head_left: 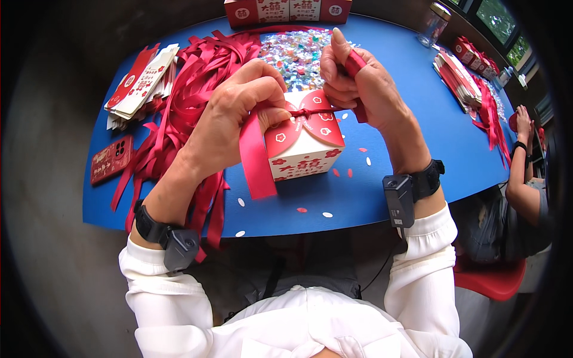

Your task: Assembling a cardboard gift box, filling it with candy, and tying a decorative ribbon.

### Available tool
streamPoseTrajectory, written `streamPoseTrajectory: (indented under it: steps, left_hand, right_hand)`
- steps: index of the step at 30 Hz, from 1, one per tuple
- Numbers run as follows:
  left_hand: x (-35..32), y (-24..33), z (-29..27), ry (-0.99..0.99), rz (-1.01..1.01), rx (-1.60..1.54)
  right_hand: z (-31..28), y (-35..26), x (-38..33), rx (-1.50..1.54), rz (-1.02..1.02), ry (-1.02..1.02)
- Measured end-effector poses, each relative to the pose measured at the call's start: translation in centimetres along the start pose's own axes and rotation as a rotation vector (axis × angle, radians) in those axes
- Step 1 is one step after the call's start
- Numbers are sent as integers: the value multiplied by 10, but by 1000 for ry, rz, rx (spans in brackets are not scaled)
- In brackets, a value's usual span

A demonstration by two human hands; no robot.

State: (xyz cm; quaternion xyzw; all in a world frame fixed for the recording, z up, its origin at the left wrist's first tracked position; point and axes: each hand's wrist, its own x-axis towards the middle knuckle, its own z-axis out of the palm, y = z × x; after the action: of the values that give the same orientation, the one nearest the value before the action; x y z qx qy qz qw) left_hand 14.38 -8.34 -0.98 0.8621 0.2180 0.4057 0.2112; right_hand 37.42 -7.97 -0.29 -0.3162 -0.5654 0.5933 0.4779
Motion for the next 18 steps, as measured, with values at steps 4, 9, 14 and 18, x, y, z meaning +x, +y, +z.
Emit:
streamPoseTrajectory:
  steps: [4, 9, 14, 18]
  left_hand:
    - [1, -3, -4, -68, -67, -96]
    - [-1, -5, -9, -107, -72, -76]
    - [-2, -6, -16, -169, -84, -68]
    - [0, -4, -9, -118, -159, -228]
  right_hand:
    - [-4, -3, -2, -155, 13, -37]
    - [0, -7, -2, -204, 33, -66]
    - [-3, -4, -2, -203, 37, -63]
    - [-4, -1, -2, -201, -19, -26]
